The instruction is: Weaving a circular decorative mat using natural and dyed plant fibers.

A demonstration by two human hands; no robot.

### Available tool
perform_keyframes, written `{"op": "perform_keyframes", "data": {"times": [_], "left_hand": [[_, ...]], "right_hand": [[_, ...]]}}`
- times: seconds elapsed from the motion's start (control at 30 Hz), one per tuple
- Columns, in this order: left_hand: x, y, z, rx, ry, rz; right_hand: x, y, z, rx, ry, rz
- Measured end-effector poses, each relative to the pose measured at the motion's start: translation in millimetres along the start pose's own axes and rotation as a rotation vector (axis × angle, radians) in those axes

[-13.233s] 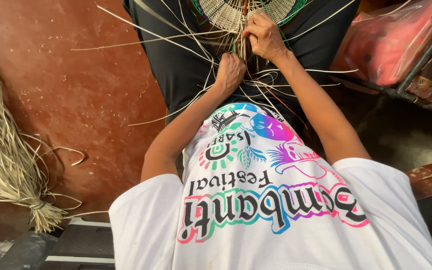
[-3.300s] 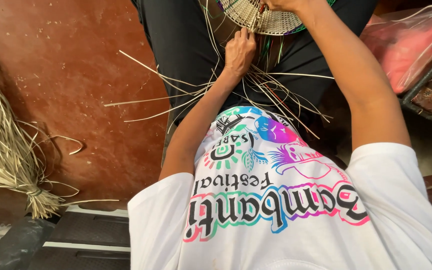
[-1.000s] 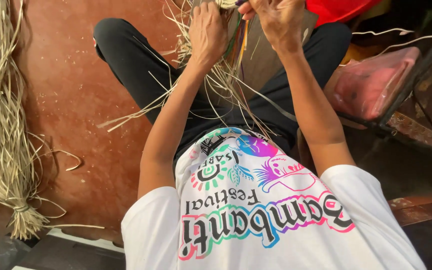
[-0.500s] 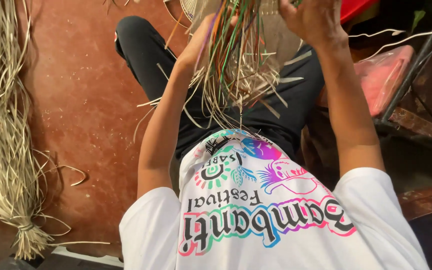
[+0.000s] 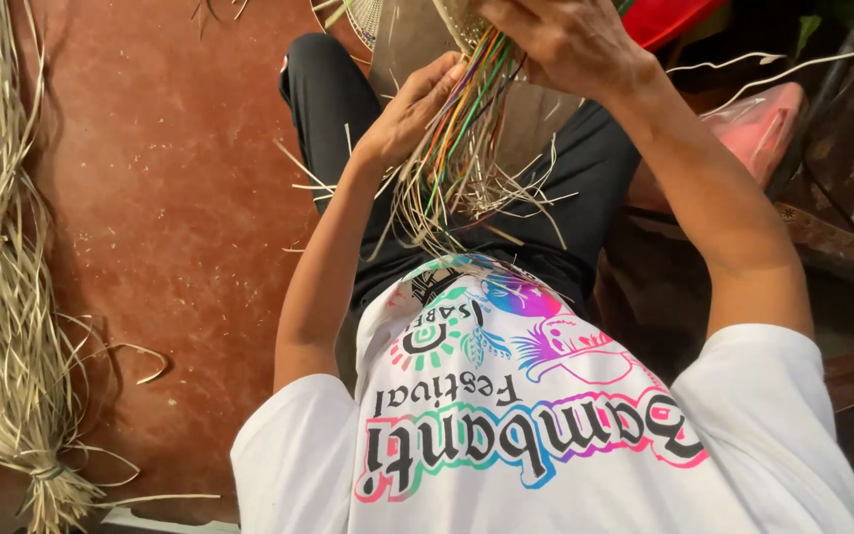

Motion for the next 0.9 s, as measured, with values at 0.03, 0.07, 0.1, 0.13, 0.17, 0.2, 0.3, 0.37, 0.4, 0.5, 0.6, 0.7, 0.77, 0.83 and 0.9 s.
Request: {"op": "perform_keyframes", "data": {"times": [0.03,0.07,0.1,0.13,0.17,0.2,0.3,0.37,0.4,0.5,0.6,0.7,0.77,0.83,0.9], "left_hand": [[0.2,4.6,0.3,0.003,-0.003,-0.002],[1.6,7.3,1.0,0.056,0.02,0.082],[3.5,9.7,1.7,0.109,0.042,0.166],[5.6,1.3,5.0,0.113,0.049,0.168],[7.8,-7.4,7.3,0.142,0.019,0.195],[8.4,-14.9,10.9,0.168,-0.014,0.219],[18.7,-11.1,13.9,0.281,-0.04,0.301],[20.5,-27.0,14.8,0.205,-0.054,0.301],[21.9,-34.3,16.7,0.124,-0.073,0.307],[47.6,-163.3,54.6,-0.174,-0.162,0.131],[48.1,-107.9,40.3,-0.54,-0.087,-0.141],[23.7,-79.5,31.6,-0.211,-0.102,0.078],[27.9,-56.6,28.2,-0.116,-0.086,0.15],[32.2,-47.3,26.8,-0.021,-0.067,0.221],[39.6,-53.1,25.4,0.051,-0.053,0.322]], "right_hand": [[4.3,2.3,-0.8,0.003,-0.003,-0.002],[8.0,5.7,-3.3,-0.167,-0.042,-0.063],[11.9,8.5,-6.2,-0.336,-0.081,-0.124],[12.2,8.2,-6.4,-0.342,-0.086,-0.12],[12.6,8.2,-6.8,-0.357,-0.11,-0.142],[11.9,9.6,-6.6,-0.367,-0.131,-0.163],[20.7,19.0,-21.8,-0.221,0.044,-0.123],[18.1,19.6,-29.1,-0.214,-0.004,-0.133],[15.8,19.5,-34.1,-0.207,-0.049,-0.151],[2.9,6.4,-35.7,-0.053,-0.062,-0.056],[-7.7,-4.7,-29.8,-0.179,-0.065,-0.091],[-13.9,-4.4,-28.2,-0.241,-0.113,-0.055],[-9.0,-4.1,-35.1,-0.161,-0.165,-0.035],[-5.2,-4.4,-41.2,-0.081,-0.214,-0.012],[-0.3,-10.0,-45.4,-0.101,-0.219,0.047]]}}
Point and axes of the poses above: each hand's wrist, its own x-axis away from the middle knuckle, its own z-axis out of the back of the hand, y = z × x, the point moved 2 cm from there along -x, towards the middle knuckle, and after that the axes turned 1 degree about z, right-handed, at the moved point
